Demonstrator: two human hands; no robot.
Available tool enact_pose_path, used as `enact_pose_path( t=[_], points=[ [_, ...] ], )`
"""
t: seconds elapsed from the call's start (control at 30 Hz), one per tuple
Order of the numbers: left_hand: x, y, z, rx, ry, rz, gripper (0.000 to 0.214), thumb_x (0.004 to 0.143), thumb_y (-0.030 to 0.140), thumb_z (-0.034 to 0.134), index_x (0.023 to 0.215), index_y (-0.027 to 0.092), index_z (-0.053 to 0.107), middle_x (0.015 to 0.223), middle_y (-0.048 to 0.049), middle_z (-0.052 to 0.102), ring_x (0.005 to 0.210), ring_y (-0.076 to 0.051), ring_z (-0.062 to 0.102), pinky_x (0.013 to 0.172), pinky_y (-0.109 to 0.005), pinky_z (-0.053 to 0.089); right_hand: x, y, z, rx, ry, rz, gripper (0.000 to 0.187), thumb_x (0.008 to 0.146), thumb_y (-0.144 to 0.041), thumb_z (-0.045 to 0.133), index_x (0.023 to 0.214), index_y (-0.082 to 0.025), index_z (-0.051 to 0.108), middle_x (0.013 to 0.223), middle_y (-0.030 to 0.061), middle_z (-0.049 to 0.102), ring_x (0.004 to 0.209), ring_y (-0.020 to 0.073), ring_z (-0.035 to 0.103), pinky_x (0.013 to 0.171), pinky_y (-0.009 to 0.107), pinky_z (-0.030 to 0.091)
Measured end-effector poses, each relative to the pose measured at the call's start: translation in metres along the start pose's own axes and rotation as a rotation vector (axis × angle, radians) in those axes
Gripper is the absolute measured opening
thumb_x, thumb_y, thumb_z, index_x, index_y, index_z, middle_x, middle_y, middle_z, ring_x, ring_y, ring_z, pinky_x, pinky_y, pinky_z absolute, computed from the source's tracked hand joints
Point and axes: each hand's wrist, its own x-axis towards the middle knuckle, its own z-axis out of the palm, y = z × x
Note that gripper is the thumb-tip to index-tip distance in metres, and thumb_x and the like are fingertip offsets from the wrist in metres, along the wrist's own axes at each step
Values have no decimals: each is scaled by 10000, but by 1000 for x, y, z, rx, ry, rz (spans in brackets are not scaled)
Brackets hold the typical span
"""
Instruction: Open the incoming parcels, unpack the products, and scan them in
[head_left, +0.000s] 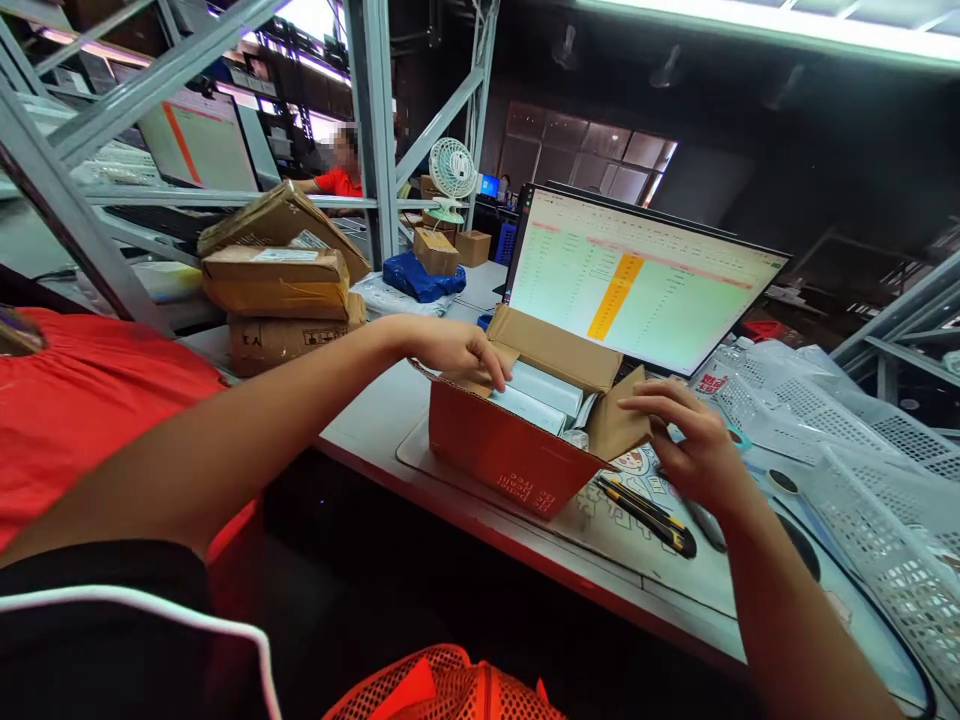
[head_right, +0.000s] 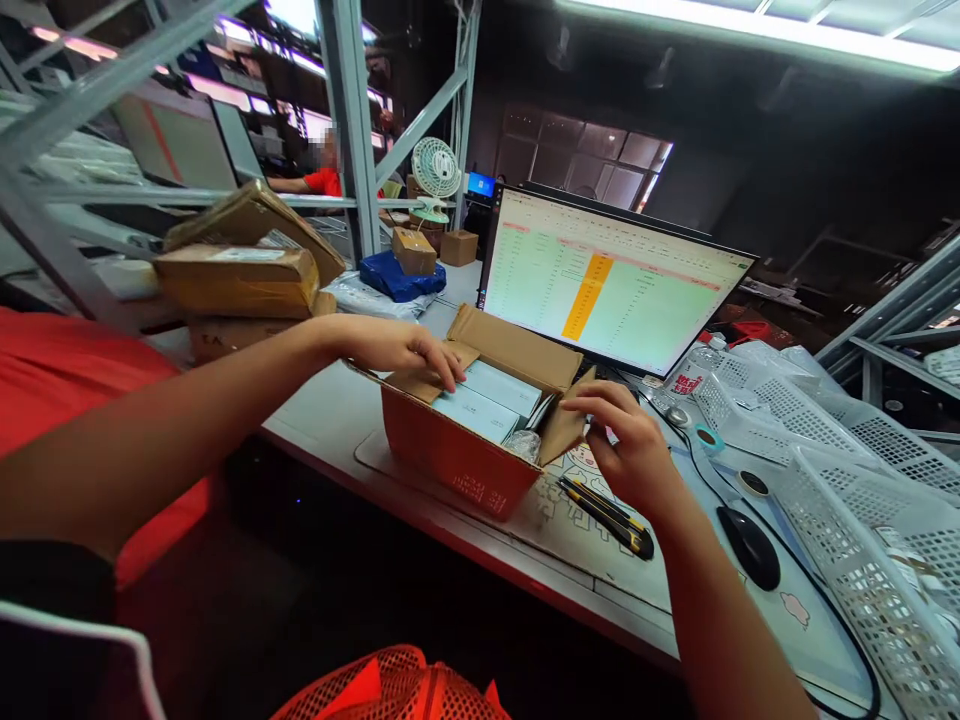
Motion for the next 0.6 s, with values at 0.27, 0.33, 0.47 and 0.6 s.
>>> enact_pose_path(
  t=[0.27, 0.33, 0.47, 0.6],
  points=[
    [-38, -12, -22, 397, 321, -1, 481, 905, 181, 513, 1273, 305, 797, 1437, -29, 664, 1369, -254, 557, 1235, -402, 380, -64, 15, 23, -59, 127, 186, 464, 895, -117, 628, 1310, -295, 739, 1262, 86, 704, 1163, 262, 680, 983, 438, 592],
    [-48, -33, -23, 376, 417, -46, 447, 894, 241, 566, 1279, 302, 785, 1445, -38, 646, 1384, -280, 544, 1257, -446, 368, -68, 19, 33, -22, 168, 233, 452, 910, -180, 664, 1343, -292, 725, 1327, 94, 710, 1220, 280, 669, 1033, 479, 575],
    [-50, -78, 17, 108, 788, -14, 345, 852, 477, 688, 1036, 203, 786, 1442, -127, 667, 1387, -328, 562, 1271, -508, 365, -64, 25, 53, 64, 248, 298, 373, 937, -324, 695, 1306, -280, 734, 1424, 106, 705, 1325, 320, 621, 1109, 586, 516],
    [-37, -99, 84, -291, 1160, -52, 515, 814, 701, 748, 864, 200, 643, 1295, -184, 752, 1436, -360, 553, 1236, -547, 393, -55, 25, 63, 88, 339, 294, 232, 943, -387, 680, 1117, -272, 782, 1261, 97, 787, 1320, 335, 645, 1181, 633, 424]
  ],
)
